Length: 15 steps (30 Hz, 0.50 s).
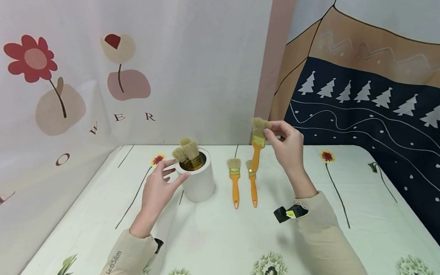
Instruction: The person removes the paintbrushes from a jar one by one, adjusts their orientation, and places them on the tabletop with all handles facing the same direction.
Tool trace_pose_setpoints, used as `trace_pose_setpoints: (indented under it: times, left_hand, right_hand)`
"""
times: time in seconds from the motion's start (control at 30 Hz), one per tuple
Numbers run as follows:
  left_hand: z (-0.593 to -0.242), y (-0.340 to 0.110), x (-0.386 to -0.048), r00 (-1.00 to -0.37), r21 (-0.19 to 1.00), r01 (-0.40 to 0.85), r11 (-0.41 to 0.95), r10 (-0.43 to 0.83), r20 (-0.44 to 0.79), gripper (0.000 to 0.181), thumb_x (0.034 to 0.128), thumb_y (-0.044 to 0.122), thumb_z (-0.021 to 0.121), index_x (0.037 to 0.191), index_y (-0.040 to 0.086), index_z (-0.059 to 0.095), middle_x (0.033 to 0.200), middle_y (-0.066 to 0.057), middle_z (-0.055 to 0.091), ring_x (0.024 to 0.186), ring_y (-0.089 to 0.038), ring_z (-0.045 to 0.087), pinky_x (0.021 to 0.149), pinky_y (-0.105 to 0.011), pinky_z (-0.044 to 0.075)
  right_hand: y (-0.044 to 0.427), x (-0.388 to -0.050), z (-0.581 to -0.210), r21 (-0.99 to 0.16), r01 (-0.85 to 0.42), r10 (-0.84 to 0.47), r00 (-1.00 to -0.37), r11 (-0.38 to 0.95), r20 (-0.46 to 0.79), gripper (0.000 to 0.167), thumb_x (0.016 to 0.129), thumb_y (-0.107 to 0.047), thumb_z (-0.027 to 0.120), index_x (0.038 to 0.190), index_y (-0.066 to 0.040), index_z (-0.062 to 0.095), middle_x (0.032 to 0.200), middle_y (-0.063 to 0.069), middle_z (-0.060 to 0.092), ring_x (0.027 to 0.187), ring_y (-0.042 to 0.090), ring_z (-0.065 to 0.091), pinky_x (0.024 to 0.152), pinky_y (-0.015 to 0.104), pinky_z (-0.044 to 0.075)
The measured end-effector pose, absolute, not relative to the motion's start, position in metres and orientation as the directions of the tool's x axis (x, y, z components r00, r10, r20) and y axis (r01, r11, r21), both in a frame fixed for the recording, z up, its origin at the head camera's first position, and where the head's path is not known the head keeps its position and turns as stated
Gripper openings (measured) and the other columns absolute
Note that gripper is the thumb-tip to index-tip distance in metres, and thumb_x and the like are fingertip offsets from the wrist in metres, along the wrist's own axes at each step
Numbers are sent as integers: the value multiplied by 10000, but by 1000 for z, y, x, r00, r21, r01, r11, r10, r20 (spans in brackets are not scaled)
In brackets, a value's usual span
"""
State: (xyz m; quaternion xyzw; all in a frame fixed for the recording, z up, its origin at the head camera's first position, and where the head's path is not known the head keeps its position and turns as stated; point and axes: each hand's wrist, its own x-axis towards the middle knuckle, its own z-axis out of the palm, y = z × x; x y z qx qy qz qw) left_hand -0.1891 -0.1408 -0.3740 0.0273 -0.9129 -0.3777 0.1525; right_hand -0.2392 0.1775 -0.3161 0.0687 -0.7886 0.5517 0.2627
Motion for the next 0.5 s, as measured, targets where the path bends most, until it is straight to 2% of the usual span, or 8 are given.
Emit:
trace_pose_setpoints:
  times: [0.2,0.43,0.5]
  left_hand:
    - [-374,-141,-189,-952,697,60,714,-168,255,664,834,521,752,1328,120,560,1362,-78,647,1192,-264,669,775,-462,583]
    - [-373,-140,-189,-953,699,58,712,-168,251,665,832,518,755,1329,120,562,1354,-90,652,1190,-267,669,768,-463,584]
    - [-373,-140,-189,-953,699,56,713,-170,250,663,832,517,755,1328,121,563,1353,-88,653,1191,-266,669,768,-464,583]
  right_hand:
    - [182,-246,-327,-845,-361,183,-870,395,457,232,971,-147,634,1114,30,683,933,-145,619,811,-83,616,763,60,520]
    - [185,-253,-338,-861,-313,174,-896,402,408,250,982,-144,619,1143,40,673,1066,162,678,778,-98,599,727,58,522]
    - [186,-254,-341,-863,-291,173,-905,413,388,262,988,-157,613,1159,34,669,1093,209,675,770,-94,589,721,52,518]
